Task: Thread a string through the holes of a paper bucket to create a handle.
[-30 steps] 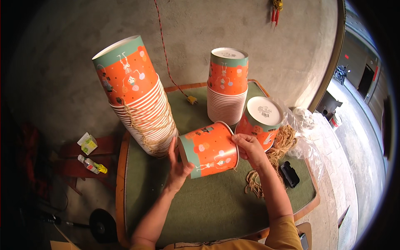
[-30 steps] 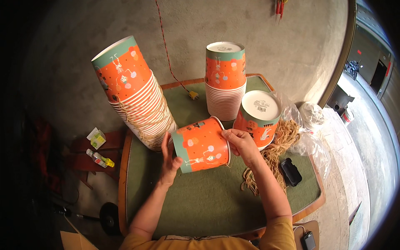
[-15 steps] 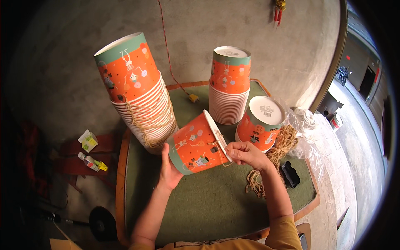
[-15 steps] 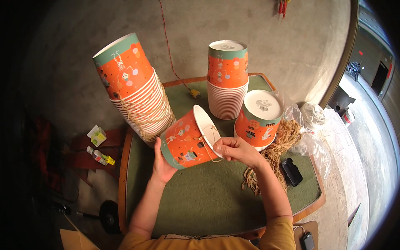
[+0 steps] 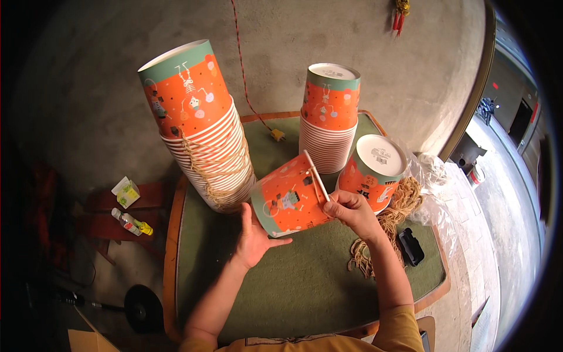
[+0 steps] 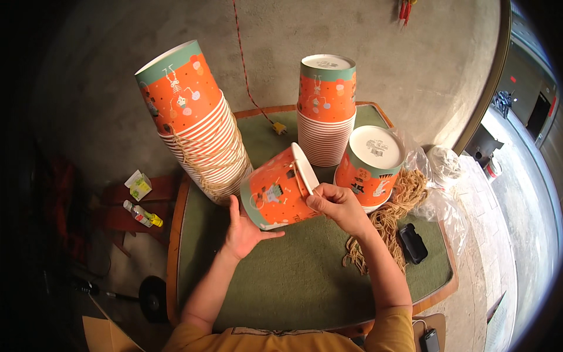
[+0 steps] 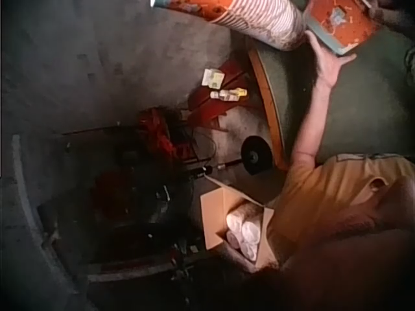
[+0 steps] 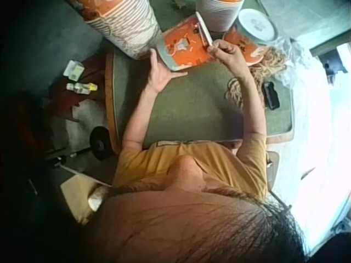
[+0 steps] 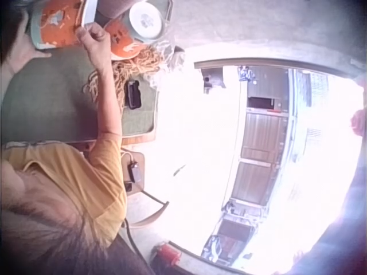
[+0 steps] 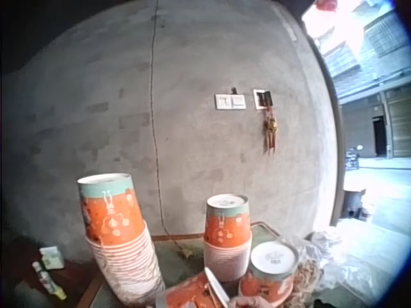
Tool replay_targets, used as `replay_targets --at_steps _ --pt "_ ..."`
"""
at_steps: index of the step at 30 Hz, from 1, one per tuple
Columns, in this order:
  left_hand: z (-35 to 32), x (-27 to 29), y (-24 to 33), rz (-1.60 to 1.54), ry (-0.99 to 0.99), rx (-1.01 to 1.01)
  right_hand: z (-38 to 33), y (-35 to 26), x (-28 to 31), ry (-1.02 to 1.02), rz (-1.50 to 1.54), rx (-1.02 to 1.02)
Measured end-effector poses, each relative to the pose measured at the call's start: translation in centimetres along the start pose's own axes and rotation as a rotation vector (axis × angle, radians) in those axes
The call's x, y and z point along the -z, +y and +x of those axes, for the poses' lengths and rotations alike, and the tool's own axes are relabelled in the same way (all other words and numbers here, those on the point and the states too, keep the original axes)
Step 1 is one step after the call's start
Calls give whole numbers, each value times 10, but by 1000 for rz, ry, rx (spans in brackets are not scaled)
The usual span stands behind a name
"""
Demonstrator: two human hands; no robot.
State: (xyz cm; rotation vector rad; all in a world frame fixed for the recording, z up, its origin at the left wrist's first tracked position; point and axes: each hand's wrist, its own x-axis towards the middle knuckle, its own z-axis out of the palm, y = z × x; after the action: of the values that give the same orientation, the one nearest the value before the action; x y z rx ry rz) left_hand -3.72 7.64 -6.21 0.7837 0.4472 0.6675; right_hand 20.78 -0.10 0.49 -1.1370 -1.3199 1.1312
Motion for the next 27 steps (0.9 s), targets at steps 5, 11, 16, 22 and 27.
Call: replay_targets --at_steps 5,11,16,22,27 --pt "1 -1 -18 265 70 -151 0 -3 -4 142 143 -89" --pt "1 -10 -32 635 121 -511 3 8 1 211 334 -121" --pt "-6 -24 -31 1119 372 -1021 13 30 11 284 429 -130" --pt "-22 -42 -24 1521 439 -1336 20 47 18 100 477 -238" --pt "-27 -47 -31 1737 534 -1377 21 56 13 21 476 -292"
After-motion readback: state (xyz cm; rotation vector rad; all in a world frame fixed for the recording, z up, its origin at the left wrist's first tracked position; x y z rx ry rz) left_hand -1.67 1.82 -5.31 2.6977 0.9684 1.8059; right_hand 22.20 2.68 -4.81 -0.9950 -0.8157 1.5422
